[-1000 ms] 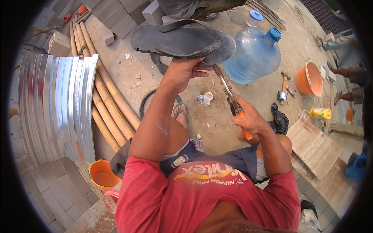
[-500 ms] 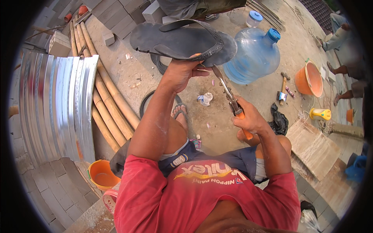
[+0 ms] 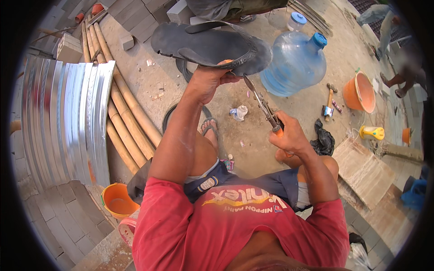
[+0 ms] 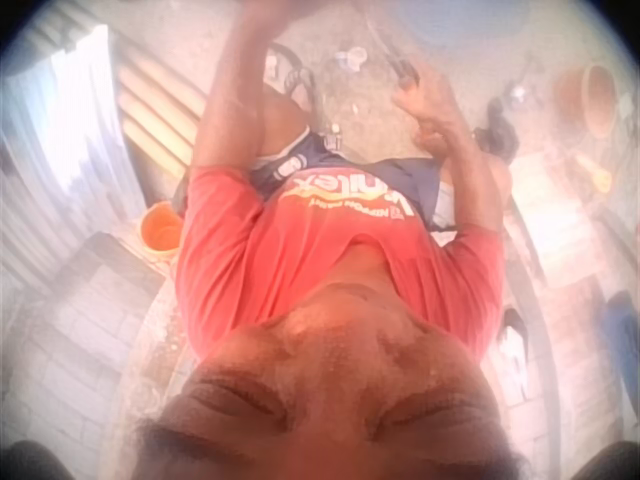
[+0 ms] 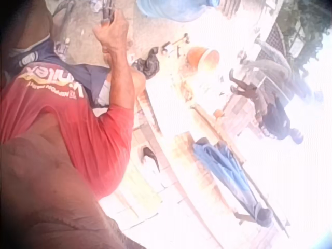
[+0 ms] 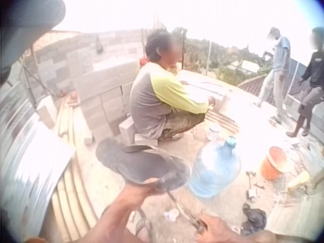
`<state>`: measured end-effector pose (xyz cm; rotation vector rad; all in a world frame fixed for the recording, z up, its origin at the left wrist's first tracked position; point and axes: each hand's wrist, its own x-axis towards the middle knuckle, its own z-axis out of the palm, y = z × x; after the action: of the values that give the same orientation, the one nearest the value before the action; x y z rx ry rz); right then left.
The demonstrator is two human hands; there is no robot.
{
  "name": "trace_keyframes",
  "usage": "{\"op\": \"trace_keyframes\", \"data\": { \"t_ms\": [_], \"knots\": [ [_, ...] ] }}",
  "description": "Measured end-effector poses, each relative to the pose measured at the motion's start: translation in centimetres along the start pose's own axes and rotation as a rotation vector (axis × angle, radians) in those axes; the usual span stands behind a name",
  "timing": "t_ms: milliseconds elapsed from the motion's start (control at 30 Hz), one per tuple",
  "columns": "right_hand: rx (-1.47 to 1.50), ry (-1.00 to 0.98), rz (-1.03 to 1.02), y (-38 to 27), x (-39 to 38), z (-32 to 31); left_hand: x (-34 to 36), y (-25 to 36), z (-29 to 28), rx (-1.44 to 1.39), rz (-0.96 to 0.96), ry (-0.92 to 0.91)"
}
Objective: The person uses pliers to cut and remove the strap from a black flip-flop. They then pick up a coiled rubber strip and begin to separate it into smaller pieces.
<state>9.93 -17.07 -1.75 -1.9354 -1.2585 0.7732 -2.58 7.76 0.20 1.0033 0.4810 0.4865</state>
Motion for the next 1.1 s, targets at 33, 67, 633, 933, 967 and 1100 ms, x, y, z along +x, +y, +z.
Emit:
{"op": "trace_keyframes", "data": {
  "t_ms": [33,67,633,933,967,1100],
  "knots": [
    [0.021,-0.005,0.03,-0.3,0.1,0.0,0.0,0.1,0.0,-0.009,0.01,0.007],
    [0.043,-0.01,0.06,-0.6,0.2,0.2,-0.1,0.3,-0.1,-0.008,0.008,0.019],
    [0.167,-0.211,-0.06,0.9,0.4,-1.2,-0.1,0.0,0.0,-0.148,-0.096,-0.004],
    [0.247,-0.242,0.143,-0.8,-0.1,-1.7,0.0,0.3,1.1,0.079,-0.069,0.014],
    [0.282,-0.236,0.144,-1.0,0.1,-1.6,-0.2,0.3,1.0,0.099,-0.054,0.022],
    [0.321,-0.205,0.131,-0.5,0.2,-1.1,0.0,0.2,0.2,0.106,-0.062,-0.015]
  ]
}}
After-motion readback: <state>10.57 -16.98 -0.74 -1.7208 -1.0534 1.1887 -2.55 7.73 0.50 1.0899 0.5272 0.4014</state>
